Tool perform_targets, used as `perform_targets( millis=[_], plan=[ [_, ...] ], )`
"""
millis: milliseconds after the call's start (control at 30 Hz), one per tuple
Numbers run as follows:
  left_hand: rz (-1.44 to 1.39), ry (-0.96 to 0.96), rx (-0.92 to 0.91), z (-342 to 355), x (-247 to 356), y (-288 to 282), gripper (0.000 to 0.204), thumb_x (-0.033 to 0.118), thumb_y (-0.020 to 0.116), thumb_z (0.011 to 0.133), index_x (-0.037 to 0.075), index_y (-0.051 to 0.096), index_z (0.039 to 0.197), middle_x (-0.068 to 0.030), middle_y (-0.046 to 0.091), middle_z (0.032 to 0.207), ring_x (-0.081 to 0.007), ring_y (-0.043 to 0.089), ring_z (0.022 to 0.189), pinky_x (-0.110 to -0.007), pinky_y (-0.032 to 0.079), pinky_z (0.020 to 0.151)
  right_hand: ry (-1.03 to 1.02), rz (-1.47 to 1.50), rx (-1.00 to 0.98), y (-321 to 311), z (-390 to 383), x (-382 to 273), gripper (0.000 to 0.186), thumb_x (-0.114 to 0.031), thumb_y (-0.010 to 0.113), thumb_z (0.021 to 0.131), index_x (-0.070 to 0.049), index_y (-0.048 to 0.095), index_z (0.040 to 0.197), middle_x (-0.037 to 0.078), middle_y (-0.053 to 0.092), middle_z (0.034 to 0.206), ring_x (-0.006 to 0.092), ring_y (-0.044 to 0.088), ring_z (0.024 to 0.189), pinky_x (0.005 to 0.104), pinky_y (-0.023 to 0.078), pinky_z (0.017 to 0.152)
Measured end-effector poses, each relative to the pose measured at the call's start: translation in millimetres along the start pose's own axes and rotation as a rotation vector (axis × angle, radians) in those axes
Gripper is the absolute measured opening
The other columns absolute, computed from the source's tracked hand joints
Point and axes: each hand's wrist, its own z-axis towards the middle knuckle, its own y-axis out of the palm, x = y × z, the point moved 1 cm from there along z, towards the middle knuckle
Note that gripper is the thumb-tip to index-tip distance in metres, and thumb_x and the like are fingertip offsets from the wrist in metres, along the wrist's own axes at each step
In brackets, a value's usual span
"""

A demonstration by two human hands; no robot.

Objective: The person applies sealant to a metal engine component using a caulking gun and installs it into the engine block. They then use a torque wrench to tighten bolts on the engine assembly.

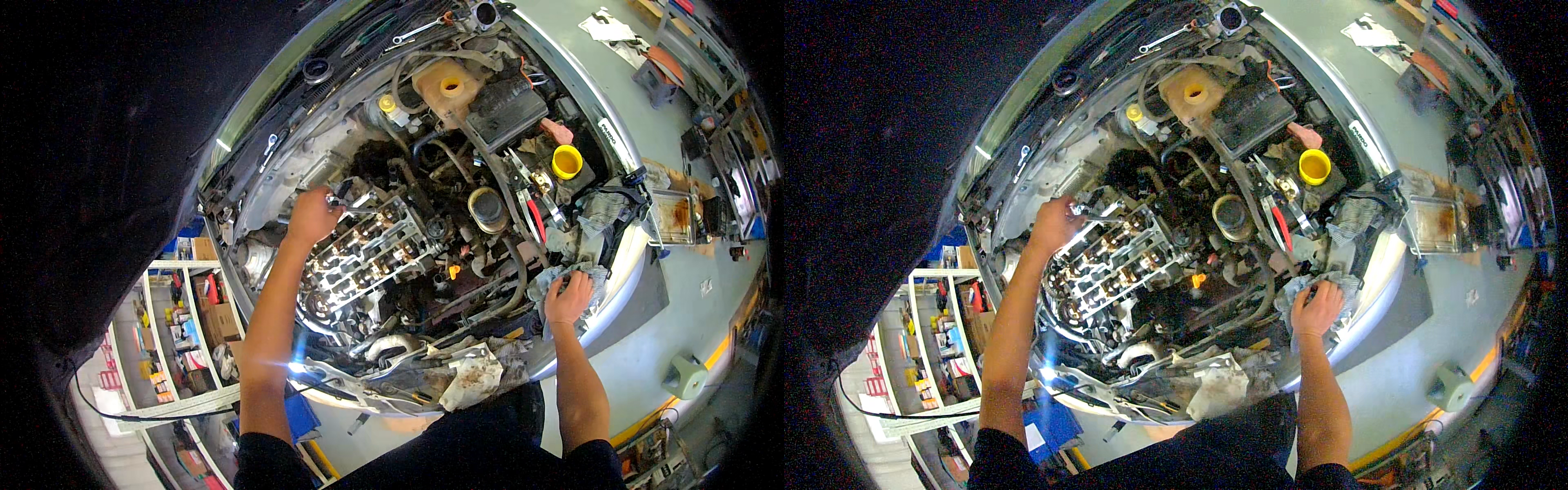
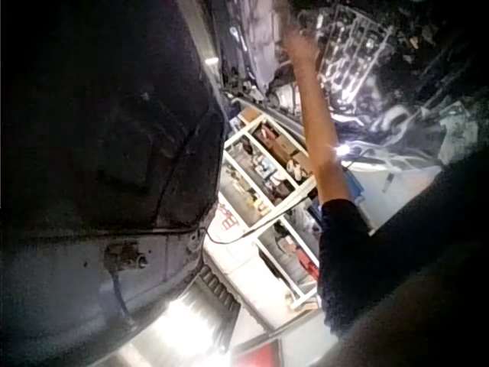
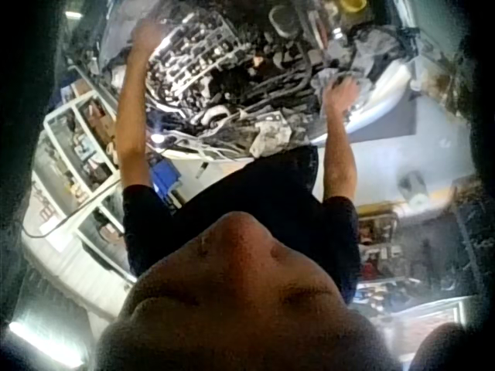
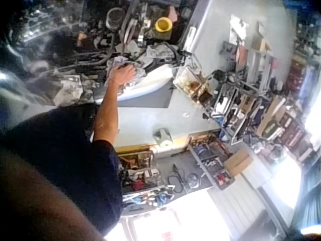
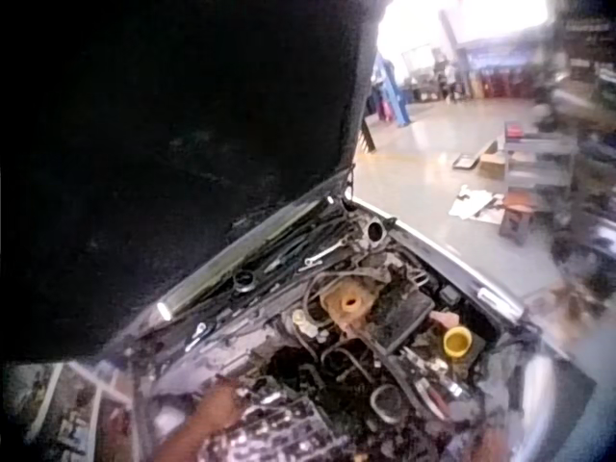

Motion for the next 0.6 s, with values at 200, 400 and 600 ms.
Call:
perform_targets(
  millis=[200,400,600],
  plan=[
    [0.175,-0.060,-0.171,5.2,-7.0,-4.4,0.017,0.014,0.074,0.087,-0.002,0.076,0.089,-0.0264,0.072,0.098,-0.0460,0.068,0.103,-0.053,0.054,0.094,0.007,-0.001,-0.006,0.0,0.7,-0.6,0.021,-0.019,0.066,0.086,-0.003,0.057,0.095,0.018,0.057,0.097,0.0403,0.054,0.096,0.0518,0.042,0.085],
    [0.007,0.128,0.046,4.1,-1.5,-2.6,0.033,0.029,0.070,0.095,-0.003,0.076,0.089,-0.0296,0.073,0.093,-0.0485,0.070,0.092,-0.058,0.055,0.086,0.023,0.009,-0.016,4.8,-1.4,3.6,0.021,-0.019,0.066,0.085,-0.003,0.056,0.094,0.018,0.057,0.097,0.0403,0.054,0.097,0.0519,0.042,0.085],
    [0.196,0.011,-0.090,4.2,0.8,-3.8,0.030,0.026,0.071,0.095,-0.002,0.077,0.087,-0.0280,0.072,0.086,-0.0494,0.070,0.085,-0.057,0.056,0.082,0.034,0.015,-0.030,2.9,-1.3,2.5,0.021,-0.018,0.066,0.084,-0.003,0.056,0.094,0.017,0.057,0.098,0.0398,0.054,0.097,0.0514,0.042,0.085]
  ],
)
